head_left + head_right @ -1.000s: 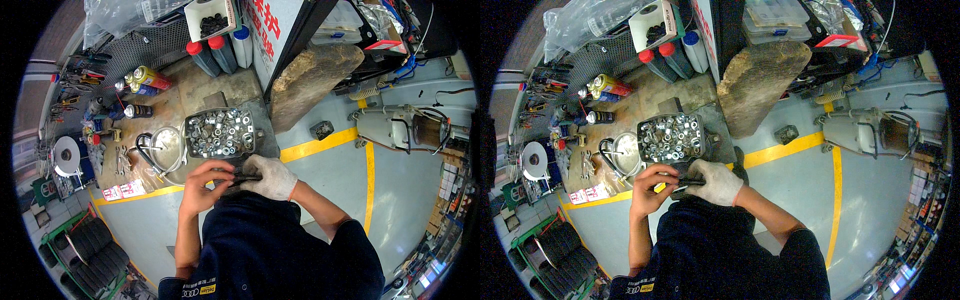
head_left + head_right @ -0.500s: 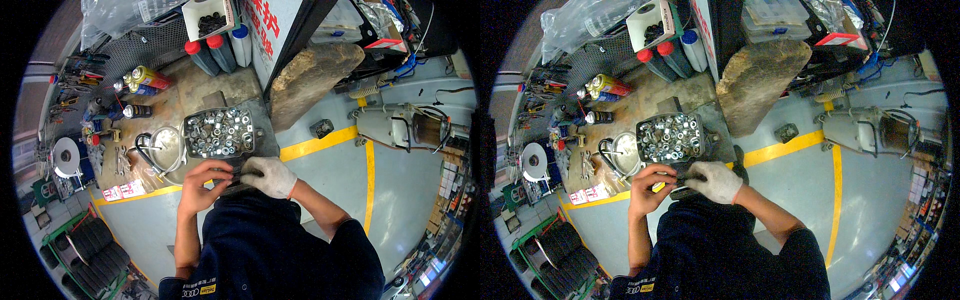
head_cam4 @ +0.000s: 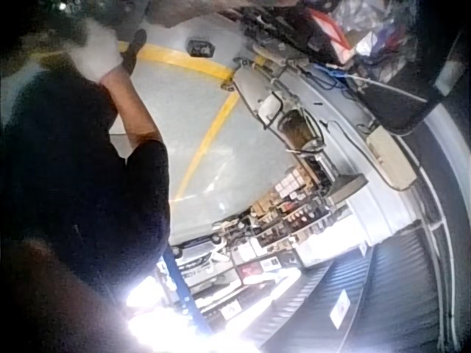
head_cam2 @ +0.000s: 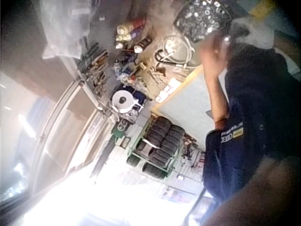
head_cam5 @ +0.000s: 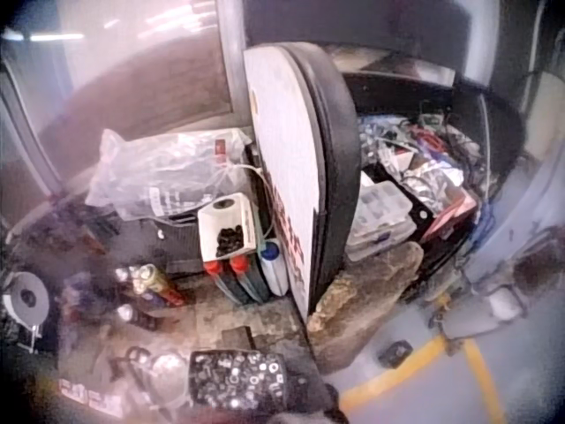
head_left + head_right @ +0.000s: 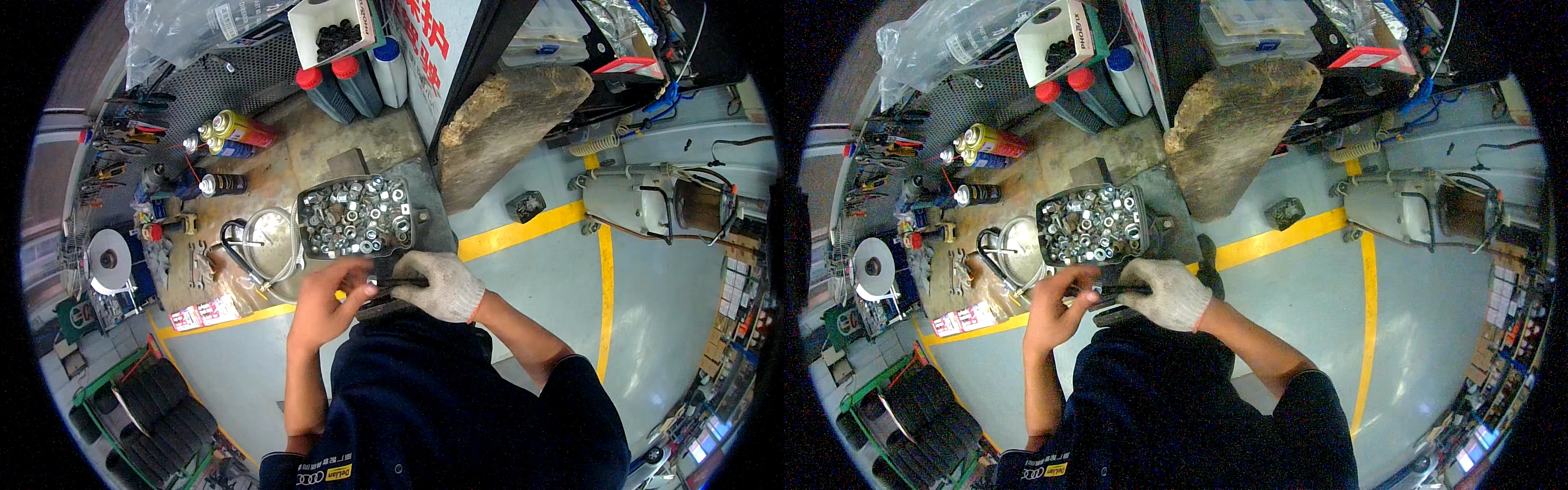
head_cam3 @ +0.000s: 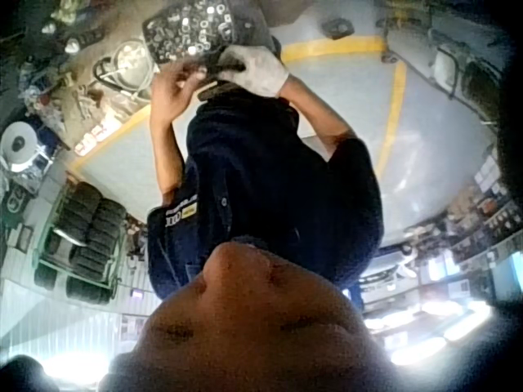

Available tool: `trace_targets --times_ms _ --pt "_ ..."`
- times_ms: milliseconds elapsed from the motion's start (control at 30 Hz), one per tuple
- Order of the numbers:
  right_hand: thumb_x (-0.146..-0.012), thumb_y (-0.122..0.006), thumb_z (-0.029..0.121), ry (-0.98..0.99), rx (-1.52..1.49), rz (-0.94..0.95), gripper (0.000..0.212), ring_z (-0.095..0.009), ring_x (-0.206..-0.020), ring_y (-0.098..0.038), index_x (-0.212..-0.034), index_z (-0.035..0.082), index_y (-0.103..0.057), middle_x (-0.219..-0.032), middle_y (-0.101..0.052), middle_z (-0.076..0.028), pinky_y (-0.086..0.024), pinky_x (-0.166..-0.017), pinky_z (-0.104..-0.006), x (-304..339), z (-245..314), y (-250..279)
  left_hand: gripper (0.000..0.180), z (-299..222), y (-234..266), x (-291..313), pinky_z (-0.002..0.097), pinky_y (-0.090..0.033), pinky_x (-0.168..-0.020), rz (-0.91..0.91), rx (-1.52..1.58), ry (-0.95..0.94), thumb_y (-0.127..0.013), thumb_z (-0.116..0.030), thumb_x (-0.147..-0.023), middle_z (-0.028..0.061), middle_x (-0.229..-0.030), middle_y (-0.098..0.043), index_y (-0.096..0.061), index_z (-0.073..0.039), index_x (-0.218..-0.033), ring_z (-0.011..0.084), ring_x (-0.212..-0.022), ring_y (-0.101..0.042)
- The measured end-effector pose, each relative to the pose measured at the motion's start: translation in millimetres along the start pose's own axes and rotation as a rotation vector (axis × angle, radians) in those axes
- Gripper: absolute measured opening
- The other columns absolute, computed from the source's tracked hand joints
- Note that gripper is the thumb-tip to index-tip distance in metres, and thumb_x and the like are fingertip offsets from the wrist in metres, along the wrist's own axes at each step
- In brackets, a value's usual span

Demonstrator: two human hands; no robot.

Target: The person sorts through a metal tray filled with various nuts and bolts, picking up individual fasteners and placing them into a vise. They then walk across the workshop to a tool cabinet and place the fasteners into a drawer.

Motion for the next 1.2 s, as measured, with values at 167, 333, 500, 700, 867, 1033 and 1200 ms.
trace_targets --times_ms 167,333,500,700,867,1033,1200 --pt "-0.090 -0.083 0.028 0.048 0.016 -0.032 0.033 -0.036 -0.096 -0.076 -0.109 0.004 -0.071 -0.101 -0.077 -0.018 -0.060 -0.085 -0.0441 0.2 -2.9 -1.9 0.018 -29.6 2.9 -1.7 0.0378 -0.058 -0.079 -0.083 -0.156 -0.581 -0.077 -0.009 -0.095 0.0153 -0.107 -0.075 -0.076 -0.002 -0.112 0.0292 -0.094 -0.074" --pt "-0.089 -0.083 0.028 0.023 0.038 0.005 0.033 -0.036 -0.096 -0.076 -0.108 0.004 -0.072 -0.100 -0.077 -0.018 -0.060 -0.085 -0.0442 -0.6 -4.0 -2.5 0.032 -9.8 -1.0 4.0 0.0360 -0.057 -0.089 0.020 -0.085 -0.087 -0.080 -0.001 -0.088 0.0121 -0.116 -0.072 -0.075 -0.004 -0.119 0.0286 -0.102 -0.072" --pt "-0.090 -0.083 0.027 0.022 0.018 -0.024 0.031 -0.037 -0.097 -0.076 -0.107 0.004 -0.072 -0.099 -0.077 -0.018 -0.059 -0.085 -0.0443 0.9 -4.9 -3.8 0.034 -31.7 2.9 3.1 0.0366 -0.057 -0.086 -0.051 -0.165 -0.330 -0.082 -0.004 -0.087 0.0134 -0.108 -0.074 -0.073 -0.003 -0.120 0.0259 -0.097 -0.072" --pt "-0.100 -0.068 0.033 0.062 0.085 0.059 0.029 -0.040 -0.099 -0.073 -0.111 0.006 -0.071 -0.102 -0.075 -0.019 -0.058 -0.087 -0.0486 4.4 3.9 -2.8 0.022 1.0 -6.3 6.1 0.0363 -0.055 -0.068 0.025 -0.120 -0.091 -0.083 -0.009 -0.091 0.0123 -0.090 -0.075 -0.076 -0.004 -0.112 0.0279 -0.073 -0.070" --pt "-0.103 -0.065 0.032 0.176 0.054 0.087 0.027 -0.036 -0.094 -0.073 -0.109 0.006 -0.071 -0.100 -0.074 -0.017 -0.057 -0.081 -0.0459 7.4 3.6 -4.7 0.026 -12.5 -1.8 7.3 0.0357 -0.056 -0.073 0.024 -0.069 -0.345 -0.083 -0.006 -0.088 0.0131 -0.099 -0.076 -0.076 -0.004 -0.113 0.0287 -0.083 -0.072" --pt "-0.105 -0.063 0.026 -0.386 -0.619 0.525 0.026 -0.017 -0.075 -0.069 -0.105 0.001 -0.072 -0.089 -0.074 -0.007 -0.053 -0.068 -0.0318 11.4 -20.7 -22.6 0.029 -31.1 2.1 17.8 0.0372 -0.058 -0.078 0.126 -0.054 -0.473 -0.085 -0.008 -0.086 0.0122 -0.103 -0.076 -0.077 -0.004 -0.114 0.0297 -0.090 -0.072" --pt "-0.104 -0.064 0.024 -0.373 -0.916 0.604 0.028 -0.011 -0.074 -0.062 -0.112 -0.002 -0.071 -0.088 -0.070 -0.003 -0.049 -0.065 -0.0283 21.5 -36.8 -42.0 0.028 -53.4 0.5 26.0 0.0374 -0.057 -0.075 0.147 -0.064 -0.440 -0.085 -0.012 -0.088 0.0111 -0.098 -0.074 -0.078 -0.005 -0.114 0.0291 -0.086 -0.072"
Point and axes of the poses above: each hand's wrist, its own x-axis away from the middle knuckle, its own y-axis out of the back of the hand, z = x × y, the point moved 4 cm from there along -x, towards the middle knuckle
